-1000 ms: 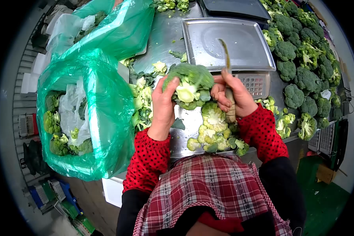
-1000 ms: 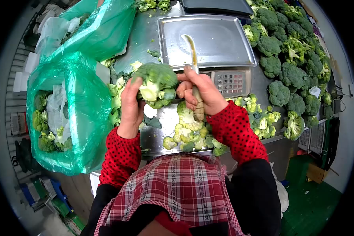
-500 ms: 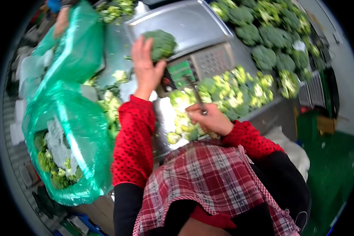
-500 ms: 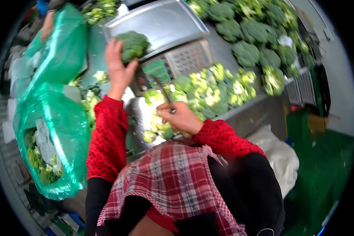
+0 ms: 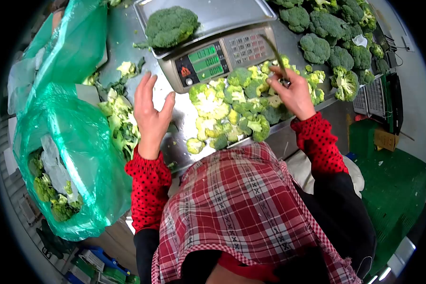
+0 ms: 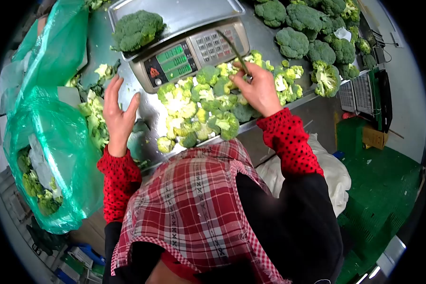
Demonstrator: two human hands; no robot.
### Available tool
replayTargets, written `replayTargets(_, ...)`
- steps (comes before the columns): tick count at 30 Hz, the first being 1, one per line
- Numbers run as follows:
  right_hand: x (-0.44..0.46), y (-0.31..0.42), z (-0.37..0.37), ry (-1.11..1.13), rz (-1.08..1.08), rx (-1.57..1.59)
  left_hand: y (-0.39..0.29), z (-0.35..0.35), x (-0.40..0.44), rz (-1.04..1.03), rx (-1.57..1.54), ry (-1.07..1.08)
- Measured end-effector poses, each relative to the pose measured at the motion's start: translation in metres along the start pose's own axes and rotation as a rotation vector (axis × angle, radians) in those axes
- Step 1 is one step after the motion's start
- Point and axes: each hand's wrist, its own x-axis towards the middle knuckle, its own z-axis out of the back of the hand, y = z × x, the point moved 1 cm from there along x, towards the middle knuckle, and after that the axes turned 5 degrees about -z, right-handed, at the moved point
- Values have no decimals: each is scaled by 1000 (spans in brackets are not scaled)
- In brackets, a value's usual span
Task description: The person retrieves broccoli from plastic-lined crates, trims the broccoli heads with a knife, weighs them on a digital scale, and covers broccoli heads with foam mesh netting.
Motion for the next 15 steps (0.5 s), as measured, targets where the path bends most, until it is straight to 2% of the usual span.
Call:
replayTargets(1,-1,-8,0,-25,69,39,-5,4,-16,30,-22,43)
replayTargets(3,-9,-4,6,18,21,26,-14,6,-59,142,-55,161)
replayTargets(5,-24,-10,10,265,-112,-101,-18,3,-102,131,-36,246)
replayTargets(7,-47,-12,10,473,-44,-164,-21,-1,-133,187,-98,291)
replayTargets(9,-73,-14,-1,411,176,-272,-31,-4,-146,229,-98,301)
replayTargets(10,-84,-14,-6,516,83,-376,-35,-8,-147,242,-117,303)
replayTargets(11,-91,-15,-12,528,55,-402,-38,-11,-146,249,-137,305)
replayTargets(13,-85,-27,-16,394,97,-153,-45,-13,-130,217,-147,272)
replayTargets(15,-70,-6,-9,386,-497,290,-56,-6,-108,290,-306,230)
